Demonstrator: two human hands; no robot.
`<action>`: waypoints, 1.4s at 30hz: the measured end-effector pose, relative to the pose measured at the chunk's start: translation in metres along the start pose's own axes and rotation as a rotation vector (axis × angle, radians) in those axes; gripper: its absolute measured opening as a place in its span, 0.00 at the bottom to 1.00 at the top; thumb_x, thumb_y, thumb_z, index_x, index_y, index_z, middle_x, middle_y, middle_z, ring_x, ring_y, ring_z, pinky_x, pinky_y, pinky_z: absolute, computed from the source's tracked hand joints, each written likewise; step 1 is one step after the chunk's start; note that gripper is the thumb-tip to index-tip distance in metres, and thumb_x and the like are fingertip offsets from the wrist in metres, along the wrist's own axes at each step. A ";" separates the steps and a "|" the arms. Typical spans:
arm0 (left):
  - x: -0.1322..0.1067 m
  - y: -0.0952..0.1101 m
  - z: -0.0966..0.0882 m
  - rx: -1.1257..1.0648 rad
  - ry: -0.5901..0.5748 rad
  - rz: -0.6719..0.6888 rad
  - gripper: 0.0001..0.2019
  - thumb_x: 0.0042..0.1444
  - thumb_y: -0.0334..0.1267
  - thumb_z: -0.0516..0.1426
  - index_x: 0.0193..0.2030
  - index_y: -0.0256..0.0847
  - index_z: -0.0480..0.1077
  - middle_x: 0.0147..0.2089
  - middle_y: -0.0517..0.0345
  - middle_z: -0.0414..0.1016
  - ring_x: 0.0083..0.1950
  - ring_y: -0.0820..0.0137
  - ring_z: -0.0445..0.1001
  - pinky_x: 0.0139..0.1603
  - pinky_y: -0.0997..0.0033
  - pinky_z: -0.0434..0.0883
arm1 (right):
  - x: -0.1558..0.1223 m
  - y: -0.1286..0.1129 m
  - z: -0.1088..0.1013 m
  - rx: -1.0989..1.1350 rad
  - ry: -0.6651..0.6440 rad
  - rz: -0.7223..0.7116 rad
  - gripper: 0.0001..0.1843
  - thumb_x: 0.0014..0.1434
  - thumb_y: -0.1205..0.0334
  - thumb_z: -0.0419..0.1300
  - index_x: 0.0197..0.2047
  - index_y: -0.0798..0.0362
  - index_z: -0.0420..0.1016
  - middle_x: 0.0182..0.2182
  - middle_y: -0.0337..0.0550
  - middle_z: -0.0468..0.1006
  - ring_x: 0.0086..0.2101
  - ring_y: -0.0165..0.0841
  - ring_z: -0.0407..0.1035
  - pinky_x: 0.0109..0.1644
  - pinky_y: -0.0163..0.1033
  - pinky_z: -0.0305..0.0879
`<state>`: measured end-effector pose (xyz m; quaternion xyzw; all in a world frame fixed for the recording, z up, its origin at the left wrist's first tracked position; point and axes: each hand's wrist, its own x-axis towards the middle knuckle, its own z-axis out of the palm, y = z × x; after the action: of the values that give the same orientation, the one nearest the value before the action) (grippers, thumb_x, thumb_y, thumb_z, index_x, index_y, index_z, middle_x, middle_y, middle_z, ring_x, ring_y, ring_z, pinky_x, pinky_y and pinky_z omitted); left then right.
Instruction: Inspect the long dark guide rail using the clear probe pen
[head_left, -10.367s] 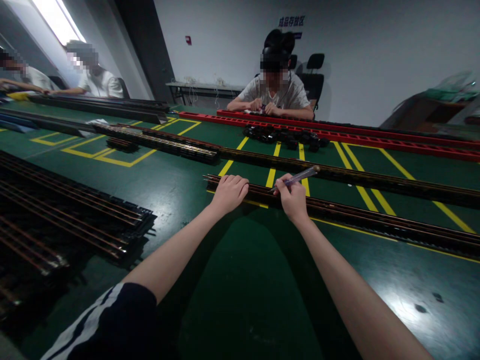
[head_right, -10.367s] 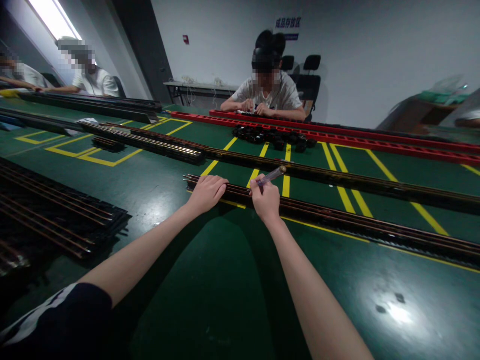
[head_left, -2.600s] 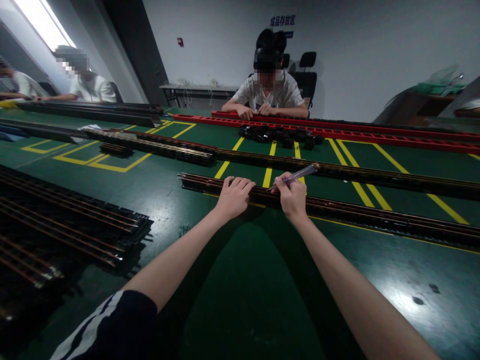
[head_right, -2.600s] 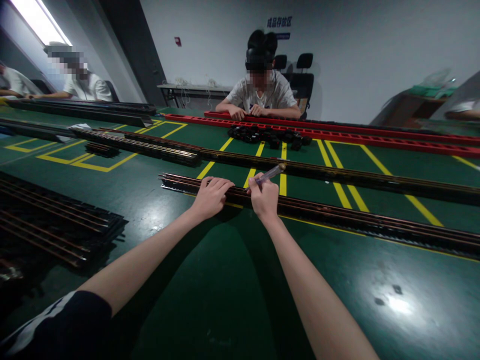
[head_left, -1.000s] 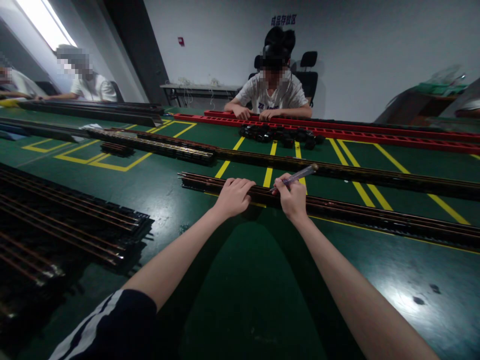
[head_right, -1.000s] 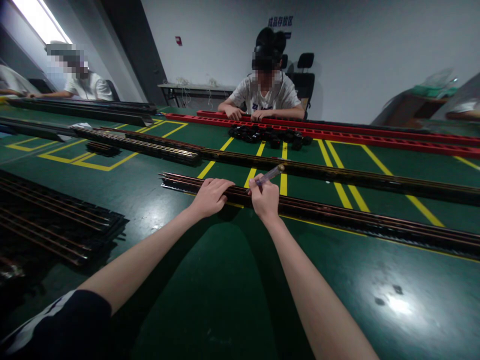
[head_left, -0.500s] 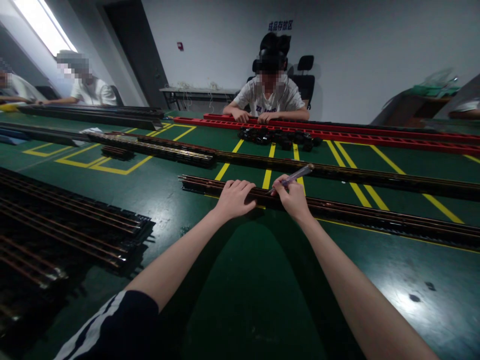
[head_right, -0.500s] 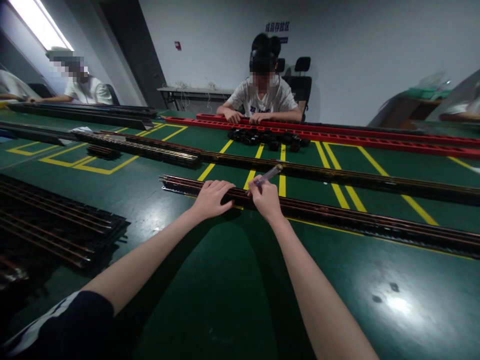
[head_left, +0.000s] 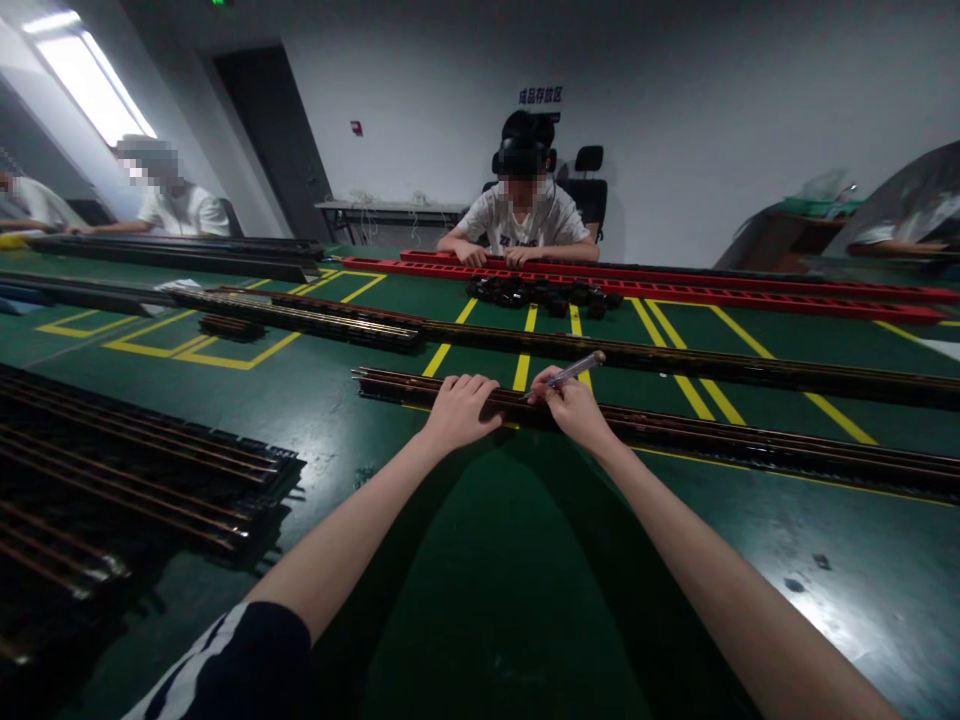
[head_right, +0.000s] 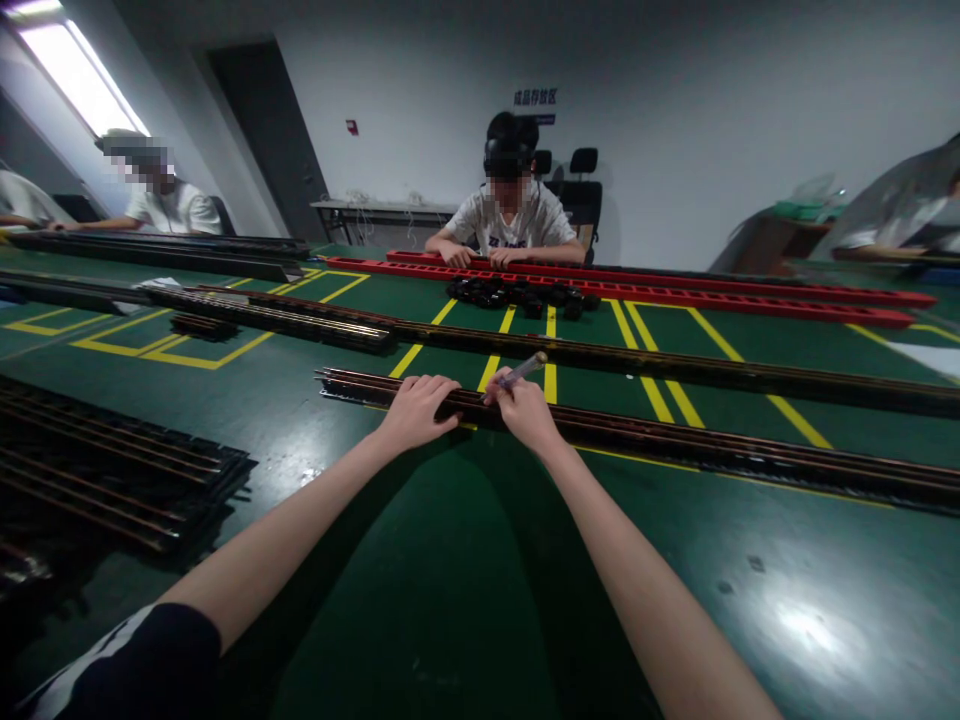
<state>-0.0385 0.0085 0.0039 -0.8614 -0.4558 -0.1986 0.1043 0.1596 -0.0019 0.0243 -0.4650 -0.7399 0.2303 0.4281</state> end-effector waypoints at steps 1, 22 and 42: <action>0.000 0.000 0.000 0.001 0.002 -0.002 0.19 0.57 0.46 0.52 0.50 0.38 0.67 0.50 0.50 0.73 0.50 0.60 0.69 0.52 0.58 0.62 | -0.001 0.000 0.000 -0.002 -0.003 -0.004 0.06 0.59 0.64 0.51 0.30 0.51 0.65 0.27 0.43 0.79 0.32 0.36 0.74 0.40 0.42 0.66; 0.001 0.012 0.001 0.025 0.012 -0.062 0.16 0.58 0.43 0.51 0.50 0.38 0.67 0.51 0.48 0.73 0.52 0.58 0.68 0.56 0.53 0.58 | -0.009 -0.002 -0.005 -0.016 0.128 -0.002 0.07 0.59 0.62 0.52 0.29 0.50 0.66 0.25 0.43 0.80 0.30 0.38 0.75 0.38 0.42 0.68; 0.002 0.015 0.001 0.004 -0.001 -0.030 0.16 0.59 0.35 0.48 0.52 0.41 0.67 0.54 0.50 0.73 0.55 0.60 0.68 0.59 0.53 0.57 | -0.010 0.000 -0.009 -0.031 0.178 0.010 0.14 0.60 0.53 0.52 0.27 0.50 0.67 0.23 0.42 0.78 0.29 0.37 0.74 0.37 0.41 0.67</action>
<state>-0.0249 0.0018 0.0038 -0.8543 -0.4692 -0.1989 0.1026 0.1694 -0.0119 0.0251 -0.4938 -0.7003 0.1787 0.4836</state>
